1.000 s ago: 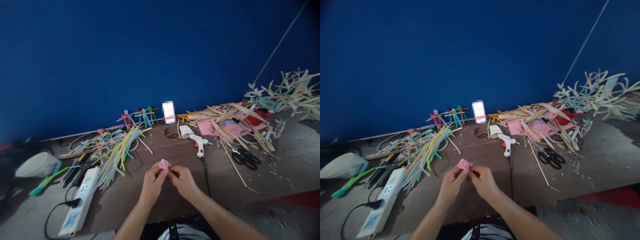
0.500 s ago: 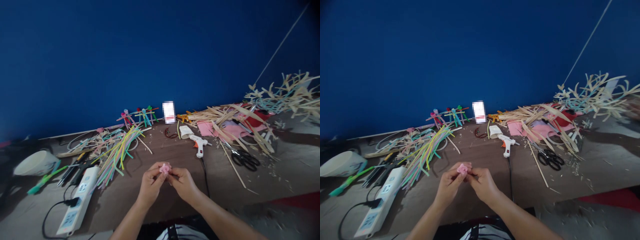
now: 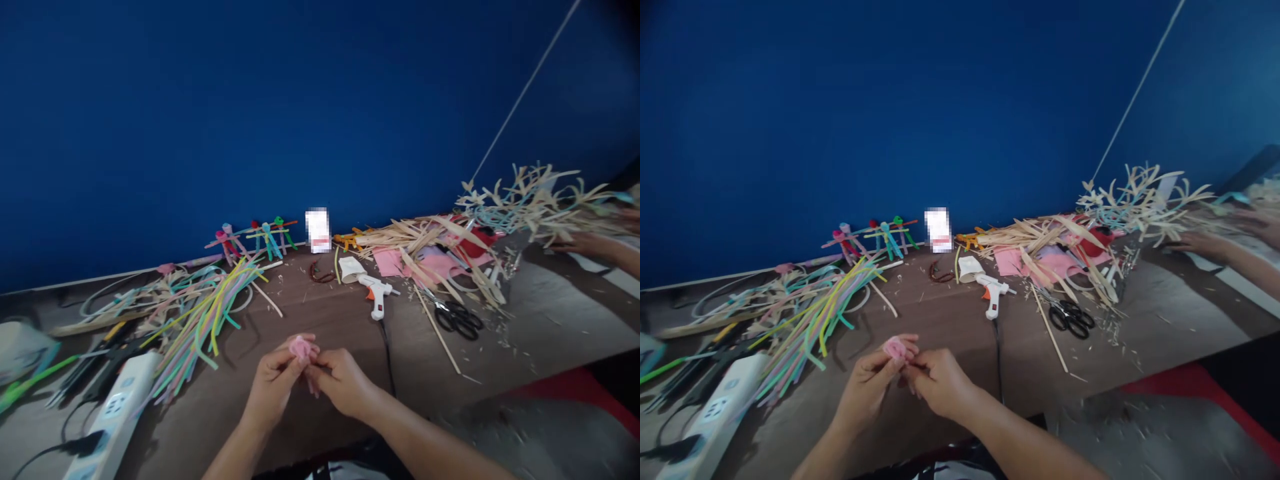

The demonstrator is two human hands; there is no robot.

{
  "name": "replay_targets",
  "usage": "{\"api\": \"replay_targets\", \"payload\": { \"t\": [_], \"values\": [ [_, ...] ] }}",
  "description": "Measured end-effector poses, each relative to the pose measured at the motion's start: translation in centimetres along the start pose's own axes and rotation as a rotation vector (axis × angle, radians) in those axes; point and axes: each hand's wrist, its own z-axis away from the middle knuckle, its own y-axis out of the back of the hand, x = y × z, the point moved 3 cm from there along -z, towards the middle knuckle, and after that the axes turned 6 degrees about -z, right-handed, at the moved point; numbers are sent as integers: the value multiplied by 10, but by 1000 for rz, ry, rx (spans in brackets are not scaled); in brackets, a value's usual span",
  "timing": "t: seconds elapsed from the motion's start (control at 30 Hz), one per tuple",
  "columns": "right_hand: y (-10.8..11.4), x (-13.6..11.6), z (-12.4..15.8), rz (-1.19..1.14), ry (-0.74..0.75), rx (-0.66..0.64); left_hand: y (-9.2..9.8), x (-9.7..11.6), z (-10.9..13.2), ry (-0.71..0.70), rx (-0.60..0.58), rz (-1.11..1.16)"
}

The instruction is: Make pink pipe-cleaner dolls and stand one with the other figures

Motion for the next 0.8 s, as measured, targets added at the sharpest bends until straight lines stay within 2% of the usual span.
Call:
{"api": "replay_targets", "payload": {
  "t": [0.17,0.23,0.3,0.37,0.47,0.57,0.67,0.8],
  "values": [
    [2,-6,5,196,-16,-91,-1,-10,-2,257,175,388],
    [9,-8,9,361,-24,-124,3,-10,-5,280,272,462],
    [24,-8,12,508,-26,-103,11,-9,-8,265,348,500],
    [52,-4,15,546,-33,39,20,-11,-10,266,388,505],
    [110,7,24,580,-92,339,31,-20,-10,293,393,483],
    [170,16,39,841,-92,615,36,-34,-10,307,378,482],
    [216,20,57,1105,-65,780,37,-52,-11,338,334,503],
    [262,22,81,1288,-288,1006,37,-69,-11,351,303,530]
  ]
}}
